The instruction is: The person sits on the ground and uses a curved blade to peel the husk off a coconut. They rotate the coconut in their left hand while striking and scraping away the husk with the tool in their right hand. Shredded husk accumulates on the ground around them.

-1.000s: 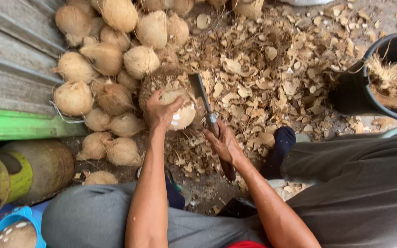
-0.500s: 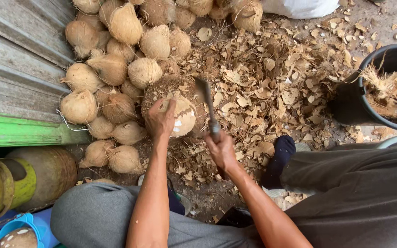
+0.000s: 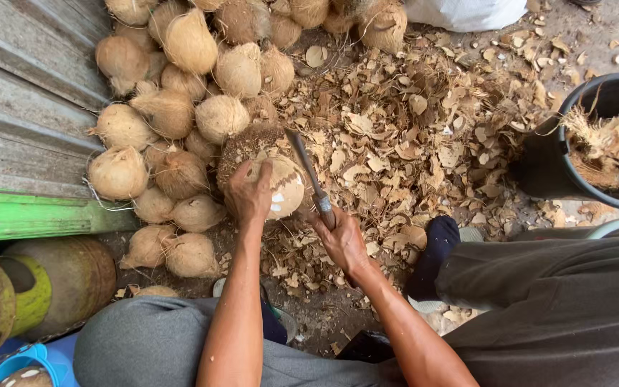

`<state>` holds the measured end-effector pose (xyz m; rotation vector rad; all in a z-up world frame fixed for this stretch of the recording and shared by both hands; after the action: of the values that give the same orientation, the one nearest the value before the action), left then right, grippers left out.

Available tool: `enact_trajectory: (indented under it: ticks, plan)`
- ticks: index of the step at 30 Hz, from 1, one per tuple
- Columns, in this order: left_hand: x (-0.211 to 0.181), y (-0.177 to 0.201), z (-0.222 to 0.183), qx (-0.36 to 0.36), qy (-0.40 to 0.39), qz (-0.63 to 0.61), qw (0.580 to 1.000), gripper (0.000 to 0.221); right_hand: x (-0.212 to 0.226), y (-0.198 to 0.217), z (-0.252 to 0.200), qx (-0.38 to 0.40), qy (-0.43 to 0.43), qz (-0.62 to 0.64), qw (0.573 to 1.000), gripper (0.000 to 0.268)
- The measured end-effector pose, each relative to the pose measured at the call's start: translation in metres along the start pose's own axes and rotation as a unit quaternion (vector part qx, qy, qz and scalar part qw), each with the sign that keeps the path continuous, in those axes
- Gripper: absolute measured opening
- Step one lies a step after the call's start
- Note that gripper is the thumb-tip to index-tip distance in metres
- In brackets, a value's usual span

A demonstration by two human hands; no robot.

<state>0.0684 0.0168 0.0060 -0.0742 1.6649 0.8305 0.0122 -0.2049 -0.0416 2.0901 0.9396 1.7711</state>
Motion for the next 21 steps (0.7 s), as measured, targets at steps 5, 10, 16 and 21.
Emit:
enact_trajectory:
  ticks: [5,10,16,21]
  plan:
    - [0.026,-0.003,-0.010,0.043,0.100,0.057,0.992,0.056,-0.002,0.002,-0.013,-0.062,0.062,0.121,0.989,0.033]
    - [0.014,-0.013,0.005,-0.002,-0.011,-0.033,0.999,0.052,-0.011,0.009,0.008,0.031,-0.066,0.028,0.997,0.033]
    - [0.012,-0.011,0.003,0.014,-0.017,-0.041,0.999,0.053,0.005,0.002,-0.014,0.019,-0.068,0.124,0.990,0.028]
    - [-0.008,-0.004,-0.021,0.007,0.075,0.017,0.997,0.055,-0.012,-0.008,-0.023,0.083,-0.250,0.340,0.903,0.031]
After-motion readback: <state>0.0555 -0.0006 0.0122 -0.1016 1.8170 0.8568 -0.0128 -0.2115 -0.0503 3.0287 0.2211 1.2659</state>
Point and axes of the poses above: each hand's wrist, its own z-axis towards the middle knuckle, its own y-axis out of the back of the hand, x = y × z, the point moved 6 cm from there along z, towards the middle knuckle, and after that the axes turned 11 degrees about -z, right-handed, at the moved point
